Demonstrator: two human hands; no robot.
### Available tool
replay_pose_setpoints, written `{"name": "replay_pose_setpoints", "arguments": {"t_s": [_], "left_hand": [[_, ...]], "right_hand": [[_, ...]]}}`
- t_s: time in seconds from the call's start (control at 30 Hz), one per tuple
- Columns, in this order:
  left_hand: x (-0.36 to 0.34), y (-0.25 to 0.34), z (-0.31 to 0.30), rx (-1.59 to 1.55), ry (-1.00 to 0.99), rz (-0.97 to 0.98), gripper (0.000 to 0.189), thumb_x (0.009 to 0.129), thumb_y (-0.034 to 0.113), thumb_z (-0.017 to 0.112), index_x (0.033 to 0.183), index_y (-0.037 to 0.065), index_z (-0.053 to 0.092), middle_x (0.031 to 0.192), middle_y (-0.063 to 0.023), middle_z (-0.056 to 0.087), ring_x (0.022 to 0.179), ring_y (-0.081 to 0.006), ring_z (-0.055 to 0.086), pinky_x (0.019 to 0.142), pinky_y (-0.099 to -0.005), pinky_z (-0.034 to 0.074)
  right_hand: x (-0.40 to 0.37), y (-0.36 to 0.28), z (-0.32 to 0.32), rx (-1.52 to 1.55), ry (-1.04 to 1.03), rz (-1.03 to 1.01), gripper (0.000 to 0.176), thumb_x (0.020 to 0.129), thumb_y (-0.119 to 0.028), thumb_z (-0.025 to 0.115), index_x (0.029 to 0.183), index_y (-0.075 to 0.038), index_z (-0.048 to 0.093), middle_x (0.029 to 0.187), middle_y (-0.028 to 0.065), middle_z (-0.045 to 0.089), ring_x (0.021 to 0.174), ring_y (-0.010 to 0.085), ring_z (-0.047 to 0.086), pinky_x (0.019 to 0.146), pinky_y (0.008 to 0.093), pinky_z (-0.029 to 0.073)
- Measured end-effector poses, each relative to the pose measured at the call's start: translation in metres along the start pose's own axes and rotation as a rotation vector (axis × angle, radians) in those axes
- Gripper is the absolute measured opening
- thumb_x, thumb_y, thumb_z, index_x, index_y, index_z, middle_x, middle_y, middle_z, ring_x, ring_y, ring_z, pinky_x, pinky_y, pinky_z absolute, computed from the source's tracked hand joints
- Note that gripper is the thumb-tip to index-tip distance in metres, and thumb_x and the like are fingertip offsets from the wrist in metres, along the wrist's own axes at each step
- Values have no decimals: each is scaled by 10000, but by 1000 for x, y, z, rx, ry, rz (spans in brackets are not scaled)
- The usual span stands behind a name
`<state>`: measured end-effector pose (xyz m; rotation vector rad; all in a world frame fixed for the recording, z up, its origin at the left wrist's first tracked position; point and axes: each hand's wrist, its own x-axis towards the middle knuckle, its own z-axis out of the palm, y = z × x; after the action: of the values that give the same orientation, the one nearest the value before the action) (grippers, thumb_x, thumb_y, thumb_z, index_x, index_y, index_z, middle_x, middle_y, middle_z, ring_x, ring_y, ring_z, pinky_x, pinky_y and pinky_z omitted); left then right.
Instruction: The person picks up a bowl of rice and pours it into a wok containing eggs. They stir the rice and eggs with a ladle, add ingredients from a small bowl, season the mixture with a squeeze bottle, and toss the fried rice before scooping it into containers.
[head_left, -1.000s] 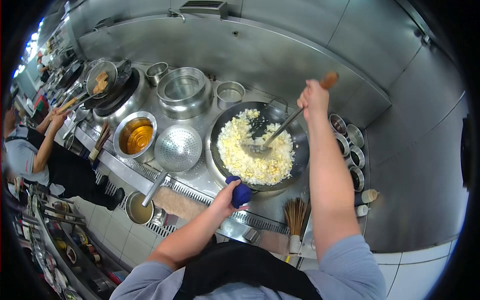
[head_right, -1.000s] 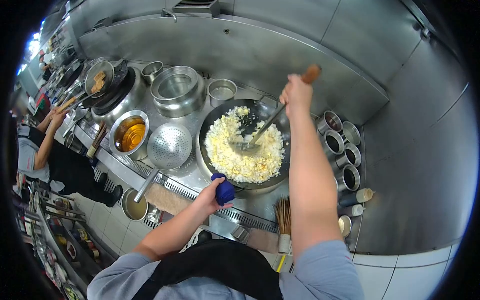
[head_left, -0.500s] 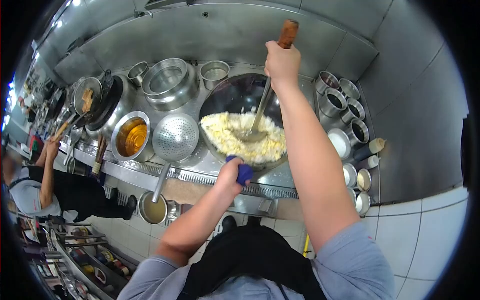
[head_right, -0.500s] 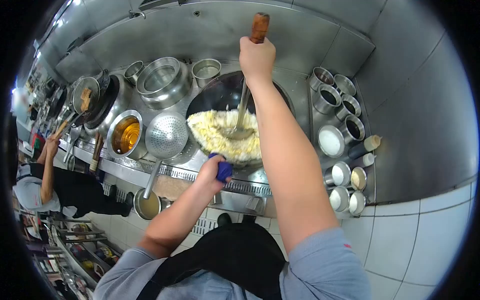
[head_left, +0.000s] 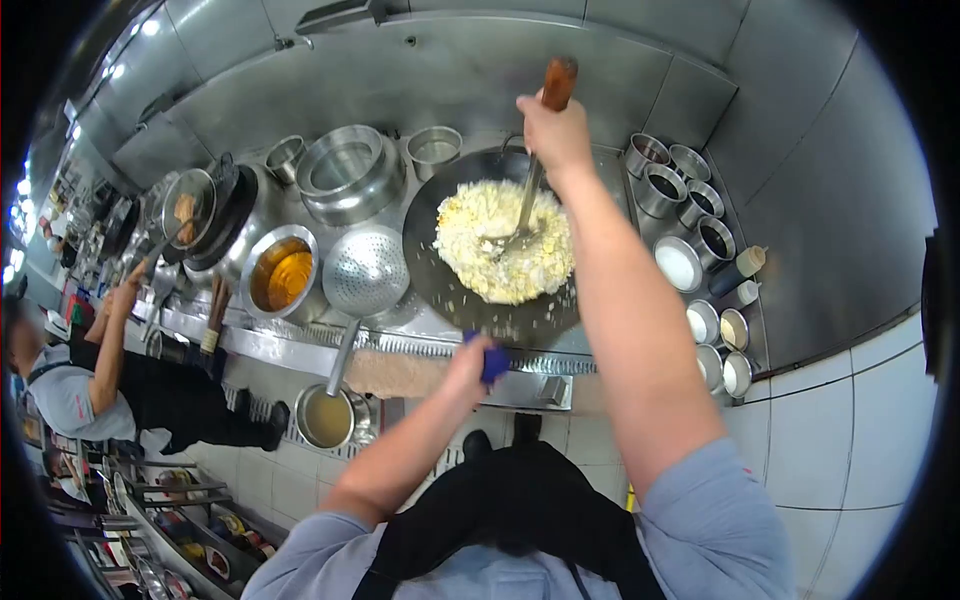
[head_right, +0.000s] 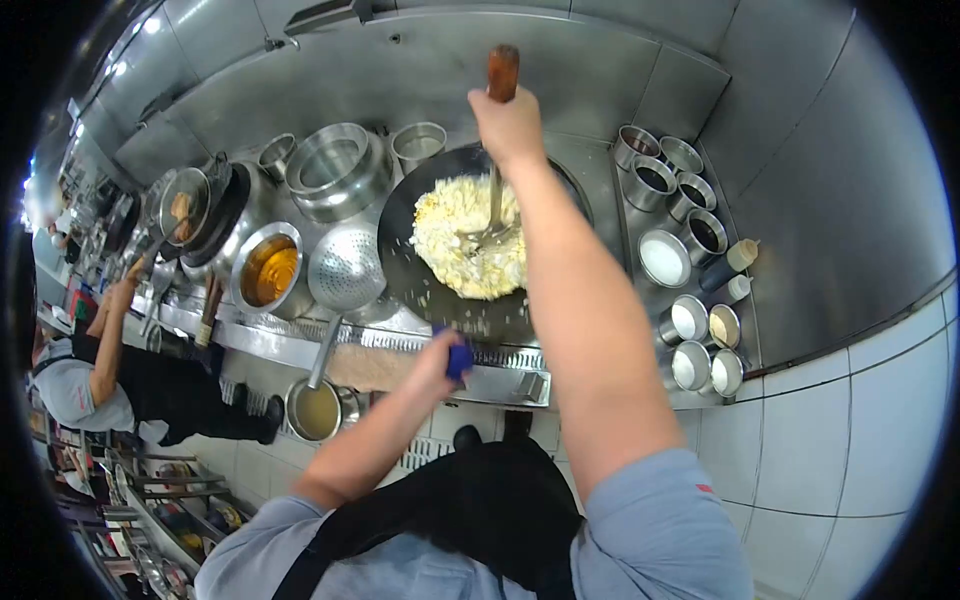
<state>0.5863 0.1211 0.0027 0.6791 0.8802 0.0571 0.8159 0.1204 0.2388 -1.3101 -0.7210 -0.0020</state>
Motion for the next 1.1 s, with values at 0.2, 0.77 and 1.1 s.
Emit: {"name": "replay_pose_setpoints", "arguments": {"t_s": [0.2, 0.77, 1.1], "left_hand": [[-68, 13, 20, -25, -7, -60, 173, 846, 176, 504, 994, 99, 455, 817, -85, 537, 613, -213, 532, 418, -311, 377], [8, 14, 17, -33, -56, 20, 171, 847, 159, 488, 995, 80, 453, 775, -85, 545, 566, -202, 522, 383, -309, 375], [-31, 54, 53, -133, -126, 21, 181, 890, 232, 484, 961, 66, 479, 812, -97, 560, 622, -202, 528, 428, -320, 401]], "right_hand": [[-25, -116, -7, 208, -143, -78, 214, 832, -81, 581, 665, -74, 448, 494, -18, 381, 404, 94, 360, 426, 263, 323], [-25, 0, -8, 150, -61, 110, 223, 829, -90, 596, 684, -82, 427, 503, -14, 390, 370, 98, 346, 381, 266, 287], [-7, -47, 0, 88, 24, 65, 205, 830, -110, 609, 723, -83, 437, 487, -28, 368, 356, 94, 341, 374, 266, 286]]}}
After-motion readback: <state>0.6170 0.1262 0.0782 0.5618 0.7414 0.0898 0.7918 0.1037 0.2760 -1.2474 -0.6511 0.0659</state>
